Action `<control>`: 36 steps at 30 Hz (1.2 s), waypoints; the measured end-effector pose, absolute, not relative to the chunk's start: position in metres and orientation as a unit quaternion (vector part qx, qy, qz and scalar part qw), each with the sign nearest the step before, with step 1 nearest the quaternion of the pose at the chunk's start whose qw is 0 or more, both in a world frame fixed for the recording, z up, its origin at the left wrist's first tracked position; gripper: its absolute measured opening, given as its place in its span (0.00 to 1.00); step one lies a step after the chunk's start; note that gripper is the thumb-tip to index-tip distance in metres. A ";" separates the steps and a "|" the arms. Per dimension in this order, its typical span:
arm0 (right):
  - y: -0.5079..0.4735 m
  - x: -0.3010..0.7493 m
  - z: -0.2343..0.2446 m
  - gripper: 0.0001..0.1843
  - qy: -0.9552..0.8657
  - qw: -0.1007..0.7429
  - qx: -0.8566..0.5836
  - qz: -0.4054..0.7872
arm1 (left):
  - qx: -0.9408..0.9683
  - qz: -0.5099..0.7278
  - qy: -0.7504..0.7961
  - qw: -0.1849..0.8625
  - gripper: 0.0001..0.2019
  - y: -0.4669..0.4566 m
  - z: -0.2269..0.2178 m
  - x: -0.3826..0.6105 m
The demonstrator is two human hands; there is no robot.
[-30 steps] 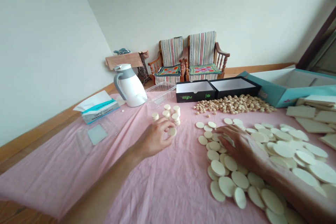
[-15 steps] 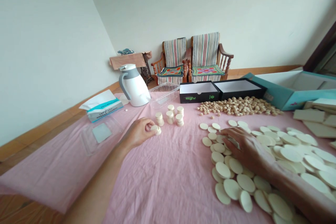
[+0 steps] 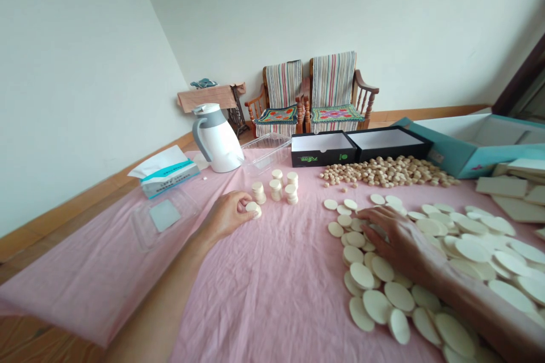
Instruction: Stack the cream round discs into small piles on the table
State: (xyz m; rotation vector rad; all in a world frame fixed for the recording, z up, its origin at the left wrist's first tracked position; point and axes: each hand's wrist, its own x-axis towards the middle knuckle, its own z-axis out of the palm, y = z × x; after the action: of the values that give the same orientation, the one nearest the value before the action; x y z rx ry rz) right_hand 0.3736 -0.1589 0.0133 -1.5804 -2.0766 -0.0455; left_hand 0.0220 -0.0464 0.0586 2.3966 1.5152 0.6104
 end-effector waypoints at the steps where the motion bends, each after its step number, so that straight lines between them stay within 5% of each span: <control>1: -0.159 0.373 0.014 0.13 -0.768 0.263 -0.584 -0.018 | 0.821 0.206 0.518 0.121 0.12 -0.046 0.058 0.022; 17: -0.159 0.372 0.014 0.14 -0.768 0.252 -0.588 -0.015 | 0.810 0.264 0.514 0.097 0.11 -0.040 0.074 0.017; 36: -0.159 0.372 0.014 0.13 -0.771 0.263 -0.579 -0.024 | 0.842 0.185 0.491 0.126 0.09 -0.038 0.051 0.021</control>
State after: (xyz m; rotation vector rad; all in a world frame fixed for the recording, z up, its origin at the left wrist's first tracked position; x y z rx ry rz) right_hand 0.3722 -0.1587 0.0136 -1.5665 -2.0868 -0.0656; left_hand 0.0212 -0.0384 0.0511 2.4507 1.4300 0.5391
